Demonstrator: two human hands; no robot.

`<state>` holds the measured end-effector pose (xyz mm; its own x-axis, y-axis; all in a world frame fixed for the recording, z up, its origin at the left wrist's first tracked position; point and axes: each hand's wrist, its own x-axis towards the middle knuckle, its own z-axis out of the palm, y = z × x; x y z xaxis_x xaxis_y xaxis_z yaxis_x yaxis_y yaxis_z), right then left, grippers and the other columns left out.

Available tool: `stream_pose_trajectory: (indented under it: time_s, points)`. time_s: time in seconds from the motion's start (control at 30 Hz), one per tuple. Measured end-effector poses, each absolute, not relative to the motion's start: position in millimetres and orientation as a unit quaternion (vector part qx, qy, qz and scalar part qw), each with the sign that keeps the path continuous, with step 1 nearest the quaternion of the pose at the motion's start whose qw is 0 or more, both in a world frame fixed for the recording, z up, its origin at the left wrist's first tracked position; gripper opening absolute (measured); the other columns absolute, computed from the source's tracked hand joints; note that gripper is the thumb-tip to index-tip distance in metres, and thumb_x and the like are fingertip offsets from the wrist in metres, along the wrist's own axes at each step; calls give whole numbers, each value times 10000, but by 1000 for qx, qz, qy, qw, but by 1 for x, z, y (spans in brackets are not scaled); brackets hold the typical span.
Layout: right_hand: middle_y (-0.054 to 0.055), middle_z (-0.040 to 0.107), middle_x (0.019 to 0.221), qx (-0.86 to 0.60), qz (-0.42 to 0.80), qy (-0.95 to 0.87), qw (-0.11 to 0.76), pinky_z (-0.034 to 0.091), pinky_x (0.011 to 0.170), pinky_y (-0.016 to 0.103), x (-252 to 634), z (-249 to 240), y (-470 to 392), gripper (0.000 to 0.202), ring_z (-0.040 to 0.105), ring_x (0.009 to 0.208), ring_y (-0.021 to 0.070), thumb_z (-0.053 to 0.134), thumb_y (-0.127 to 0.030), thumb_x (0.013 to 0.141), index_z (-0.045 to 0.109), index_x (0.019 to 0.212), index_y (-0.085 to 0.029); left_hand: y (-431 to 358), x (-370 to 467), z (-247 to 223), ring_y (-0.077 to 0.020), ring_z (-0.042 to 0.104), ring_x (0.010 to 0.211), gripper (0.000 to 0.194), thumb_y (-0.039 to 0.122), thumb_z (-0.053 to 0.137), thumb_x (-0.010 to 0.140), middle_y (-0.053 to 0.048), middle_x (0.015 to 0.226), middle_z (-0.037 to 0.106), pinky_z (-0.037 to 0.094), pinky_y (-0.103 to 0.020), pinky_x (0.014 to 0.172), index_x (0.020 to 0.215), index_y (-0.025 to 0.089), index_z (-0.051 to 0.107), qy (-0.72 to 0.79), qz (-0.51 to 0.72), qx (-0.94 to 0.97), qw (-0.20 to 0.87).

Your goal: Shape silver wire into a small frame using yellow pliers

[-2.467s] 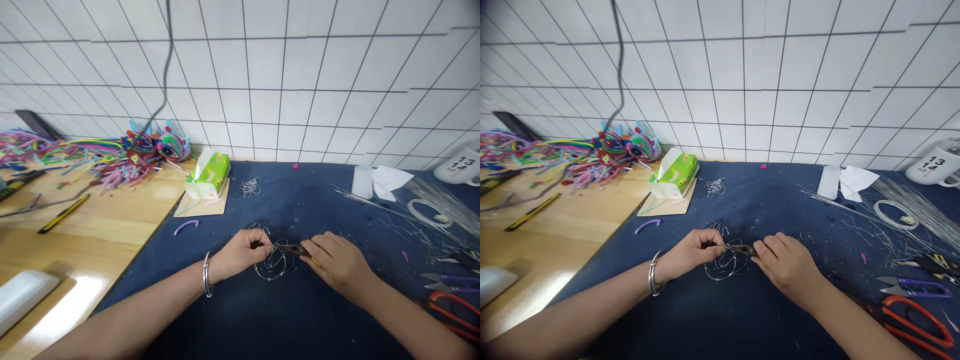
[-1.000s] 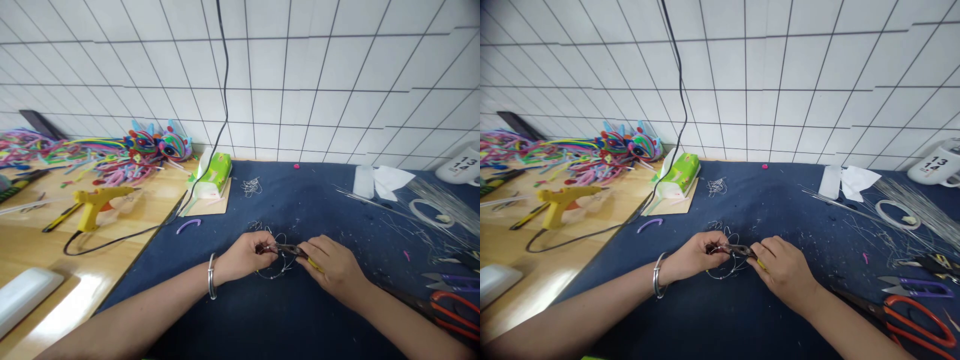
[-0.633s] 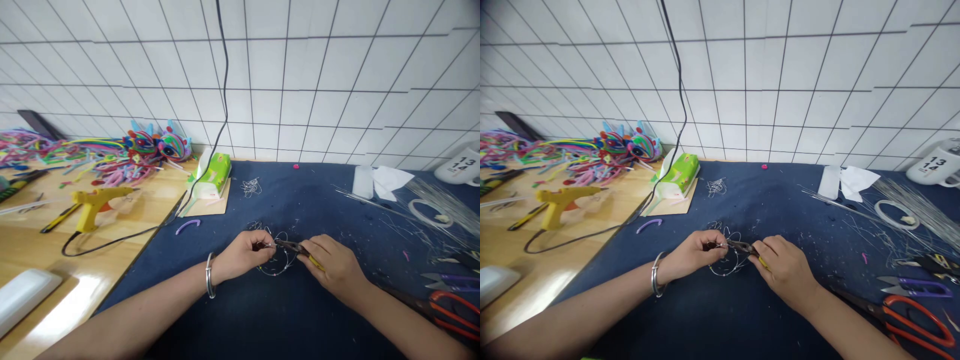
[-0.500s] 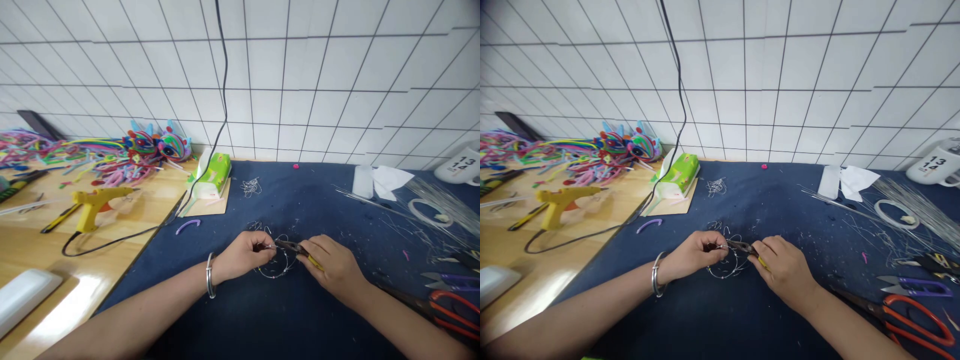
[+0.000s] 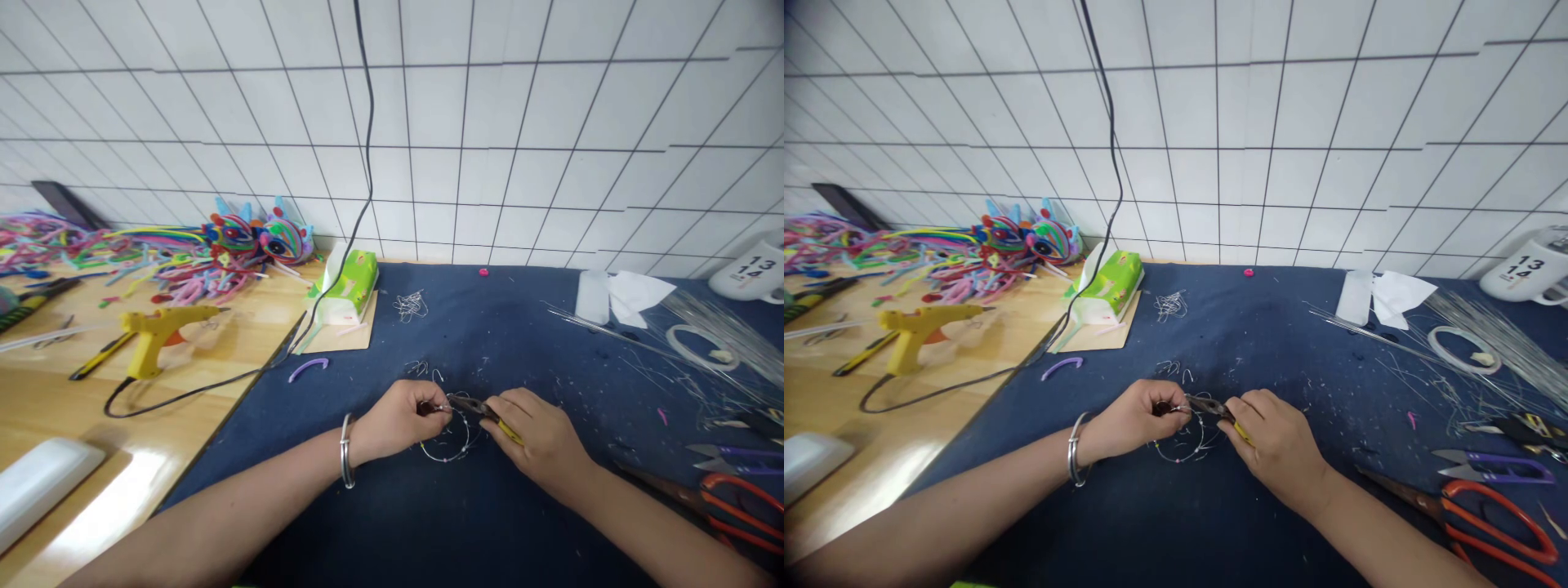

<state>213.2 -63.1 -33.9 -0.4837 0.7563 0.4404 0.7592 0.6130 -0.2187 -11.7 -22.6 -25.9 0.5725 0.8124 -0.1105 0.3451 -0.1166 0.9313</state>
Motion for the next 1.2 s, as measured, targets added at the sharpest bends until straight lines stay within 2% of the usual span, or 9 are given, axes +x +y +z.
stream_pose_trajectory:
  time_s: [0.57,0.9,1.2]
  points:
    - [62,597,840,-450,19,-854,261,467,719,290,210,-33,-65,183,563,784,153,494,-246,843,575,985,-164,-24,-11,-25,-70,438,534,50,130,521,697,31,592,521,335,-170,487,653,135,544,427,228,755,442]
    - [57,595,828,-455,24,-850,265,467,707,285,206,-33,-67,175,565,775,152,491,-247,843,580,971,-167,-24,-11,-25,-71,443,525,54,147,528,702,31,585,524,338,-170,482,652,137,543,433,230,748,447]
    - [63,598,849,-456,35,-846,275,469,707,285,208,-32,-68,175,563,775,150,497,-244,838,575,976,-171,-22,-13,-21,-64,373,531,55,114,488,721,50,588,430,301,-175,496,676,143,498,387,240,741,495]
